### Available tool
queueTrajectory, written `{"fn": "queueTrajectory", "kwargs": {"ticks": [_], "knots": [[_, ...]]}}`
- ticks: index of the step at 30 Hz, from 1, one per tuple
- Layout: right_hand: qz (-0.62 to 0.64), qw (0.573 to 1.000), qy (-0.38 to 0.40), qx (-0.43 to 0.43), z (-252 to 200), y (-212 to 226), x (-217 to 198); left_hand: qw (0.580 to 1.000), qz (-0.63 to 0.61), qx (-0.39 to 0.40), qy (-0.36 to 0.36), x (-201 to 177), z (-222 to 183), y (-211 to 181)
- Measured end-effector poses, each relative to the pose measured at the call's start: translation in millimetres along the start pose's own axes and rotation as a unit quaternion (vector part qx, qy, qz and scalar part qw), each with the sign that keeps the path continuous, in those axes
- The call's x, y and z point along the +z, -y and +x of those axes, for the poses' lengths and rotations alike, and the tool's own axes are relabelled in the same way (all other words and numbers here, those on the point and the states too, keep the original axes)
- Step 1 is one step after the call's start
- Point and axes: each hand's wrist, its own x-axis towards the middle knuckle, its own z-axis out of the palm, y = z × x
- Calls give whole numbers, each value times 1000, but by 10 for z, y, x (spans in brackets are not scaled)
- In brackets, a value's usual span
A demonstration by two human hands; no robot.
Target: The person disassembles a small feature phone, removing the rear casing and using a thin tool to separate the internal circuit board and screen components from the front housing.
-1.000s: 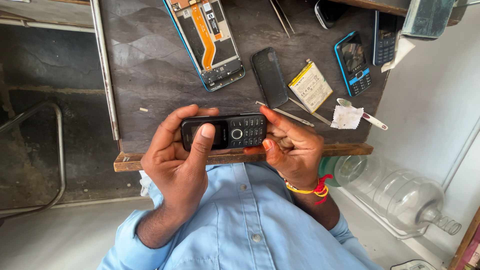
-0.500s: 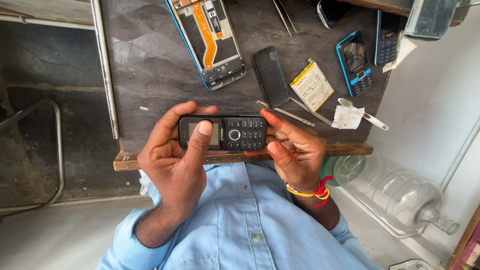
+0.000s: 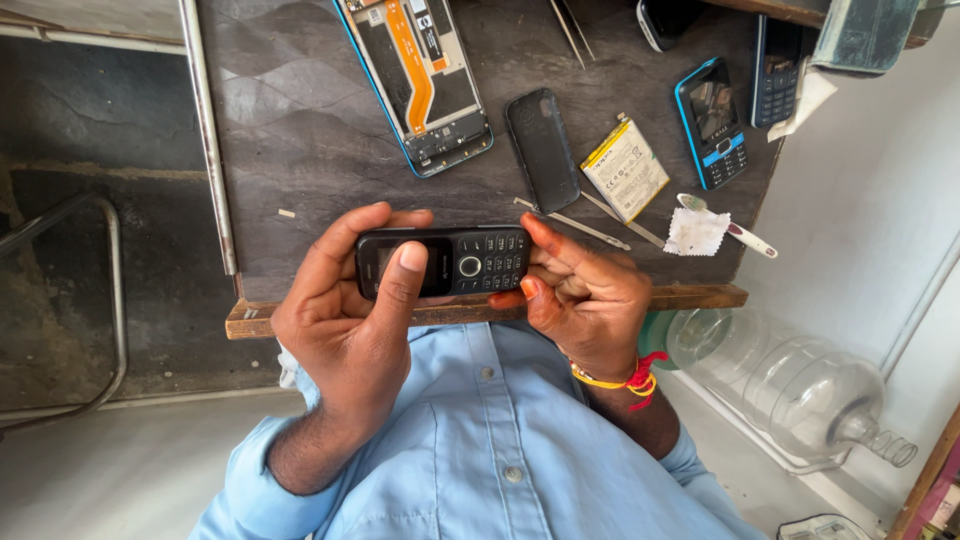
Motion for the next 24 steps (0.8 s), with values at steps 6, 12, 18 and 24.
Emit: {"fn": "queueTrajectory", "kwargs": {"ticks": [6,12,18,24], "knots": [[-31,999,-18,-20,5,-17,-6,998,42,1,39,-78,-10,9],[91,992,16,-85,20,-3,77,954,146,214,149,-96,49,129],[39,994,-23,-96,61,-96,66,930,222,227,185,-124,95,10],[-46,991,-18,-125,29,-67,75,921,240,236,197,-86,47,-43]]}}
